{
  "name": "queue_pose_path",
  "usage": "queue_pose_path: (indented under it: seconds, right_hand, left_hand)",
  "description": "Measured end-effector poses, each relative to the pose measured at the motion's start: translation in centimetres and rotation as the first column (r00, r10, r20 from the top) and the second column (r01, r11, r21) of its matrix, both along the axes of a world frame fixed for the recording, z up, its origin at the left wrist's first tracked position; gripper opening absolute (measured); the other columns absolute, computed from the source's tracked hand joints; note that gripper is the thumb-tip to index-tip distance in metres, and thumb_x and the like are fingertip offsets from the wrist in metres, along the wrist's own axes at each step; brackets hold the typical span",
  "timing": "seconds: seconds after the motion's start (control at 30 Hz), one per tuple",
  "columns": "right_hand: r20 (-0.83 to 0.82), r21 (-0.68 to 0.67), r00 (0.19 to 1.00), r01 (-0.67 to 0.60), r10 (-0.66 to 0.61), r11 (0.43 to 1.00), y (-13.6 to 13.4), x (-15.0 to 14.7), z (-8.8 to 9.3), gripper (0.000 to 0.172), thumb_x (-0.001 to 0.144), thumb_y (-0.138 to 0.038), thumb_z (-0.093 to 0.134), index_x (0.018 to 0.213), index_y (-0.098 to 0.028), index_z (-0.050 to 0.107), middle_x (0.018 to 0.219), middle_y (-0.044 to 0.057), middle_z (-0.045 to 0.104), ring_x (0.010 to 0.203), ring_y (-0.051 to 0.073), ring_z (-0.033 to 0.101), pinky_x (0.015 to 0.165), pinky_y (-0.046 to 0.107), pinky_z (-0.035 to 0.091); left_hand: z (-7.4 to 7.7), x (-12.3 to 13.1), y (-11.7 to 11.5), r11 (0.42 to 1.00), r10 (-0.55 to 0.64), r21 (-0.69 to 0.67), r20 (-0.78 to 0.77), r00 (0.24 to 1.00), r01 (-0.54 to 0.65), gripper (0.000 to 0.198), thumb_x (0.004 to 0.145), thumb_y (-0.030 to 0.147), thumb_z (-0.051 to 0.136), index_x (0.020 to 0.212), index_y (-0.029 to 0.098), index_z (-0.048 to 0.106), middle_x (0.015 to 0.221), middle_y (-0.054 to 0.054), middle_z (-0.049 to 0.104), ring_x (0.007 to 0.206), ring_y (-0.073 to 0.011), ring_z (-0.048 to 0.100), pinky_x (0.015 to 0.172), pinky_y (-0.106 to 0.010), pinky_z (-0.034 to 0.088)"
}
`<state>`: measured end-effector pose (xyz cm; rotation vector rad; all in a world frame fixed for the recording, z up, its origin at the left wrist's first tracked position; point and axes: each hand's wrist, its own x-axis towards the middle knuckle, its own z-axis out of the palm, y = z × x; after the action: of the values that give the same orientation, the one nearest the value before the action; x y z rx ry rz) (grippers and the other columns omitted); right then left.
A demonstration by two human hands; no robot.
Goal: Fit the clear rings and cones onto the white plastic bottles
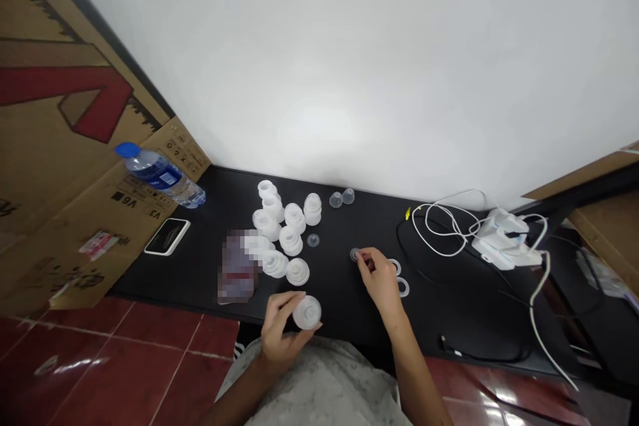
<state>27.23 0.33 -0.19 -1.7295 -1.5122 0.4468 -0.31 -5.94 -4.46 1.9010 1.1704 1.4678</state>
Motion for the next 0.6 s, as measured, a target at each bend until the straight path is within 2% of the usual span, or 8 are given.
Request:
queue_pose_path:
  seconds: [0.1, 0.17, 0.27, 0.4, 0.6]
  right_hand:
    - [0.007, -0.005, 1.000, -0.024, 0.024, 1.000, -0.3, -0.3, -0.6, 0.037, 0.108, -0.057, 0.061, 0.105, -0.024, 0.078, 0.087, 0.007, 0.079, 0.063, 0.025, 0.067, 0.067, 0.040, 0.056]
    - [0.011, -0.001, 1.000, -0.029, 0.029, 1.000, -0.4, -0.8, -0.9, 0.035, 0.110, -0.054, 0.059, 0.108, -0.024, 0.077, 0.089, 0.008, 0.078, 0.065, 0.025, 0.067, 0.068, 0.040, 0.056]
    - [0.027, 0.013, 0.999, -0.025, 0.024, 1.000, -0.6, -1.4, -1.4, 0.032, 0.112, -0.050, 0.057, 0.111, -0.024, 0.075, 0.092, 0.008, 0.078, 0.066, 0.024, 0.067, 0.069, 0.040, 0.056]
    - [0.103, 0.075, 0.994, 0.022, -0.029, 0.997, -1.1, -2.1, -2.1, 0.031, 0.114, -0.044, 0.054, 0.111, -0.022, 0.075, 0.093, 0.008, 0.076, 0.067, 0.023, 0.067, 0.070, 0.038, 0.055]
    - [0.175, 0.159, 0.983, 0.032, -0.060, 0.987, -1.6, -2.7, -2.6, 0.025, 0.114, -0.033, 0.054, 0.112, -0.020, 0.076, 0.091, 0.007, 0.075, 0.069, 0.021, 0.069, 0.068, 0.034, 0.055]
  left_hand:
    - [-0.1, -1.4, 0.3, 0.980, 0.201, 0.014, -0.031, 0.979, -0.200, 0.054, 0.087, 0.031, 0.093, 0.138, 0.025, 0.078, 0.111, -0.009, 0.067, 0.092, -0.0260, 0.071, 0.082, -0.038, 0.062]
    - [0.2, -2.1, 0.7, 0.963, 0.269, 0.039, -0.058, 0.962, -0.267, 0.051, 0.090, 0.030, 0.091, 0.138, 0.024, 0.078, 0.106, -0.006, 0.061, 0.085, -0.0209, 0.066, 0.077, -0.033, 0.059]
    - [0.8, -2.7, 1.5, 0.957, 0.290, 0.065, -0.105, 0.951, -0.284, 0.050, 0.092, 0.028, 0.090, 0.139, 0.023, 0.075, 0.103, -0.005, 0.060, 0.077, -0.0167, 0.059, 0.073, -0.030, 0.055]
    - [1.2, -2.5, 2.6, 0.953, 0.299, 0.097, -0.137, 0.944, -0.288, 0.048, 0.092, 0.028, 0.091, 0.136, 0.021, 0.073, 0.105, -0.006, 0.064, 0.077, -0.0161, 0.058, 0.073, -0.030, 0.055]
    - [0.4, -1.8, 3.3, 0.954, 0.298, 0.052, -0.049, 0.953, -0.295, 0.046, 0.089, 0.026, 0.093, 0.125, 0.021, 0.067, 0.089, 0.002, 0.059, 0.075, -0.0155, 0.058, 0.067, -0.027, 0.053]
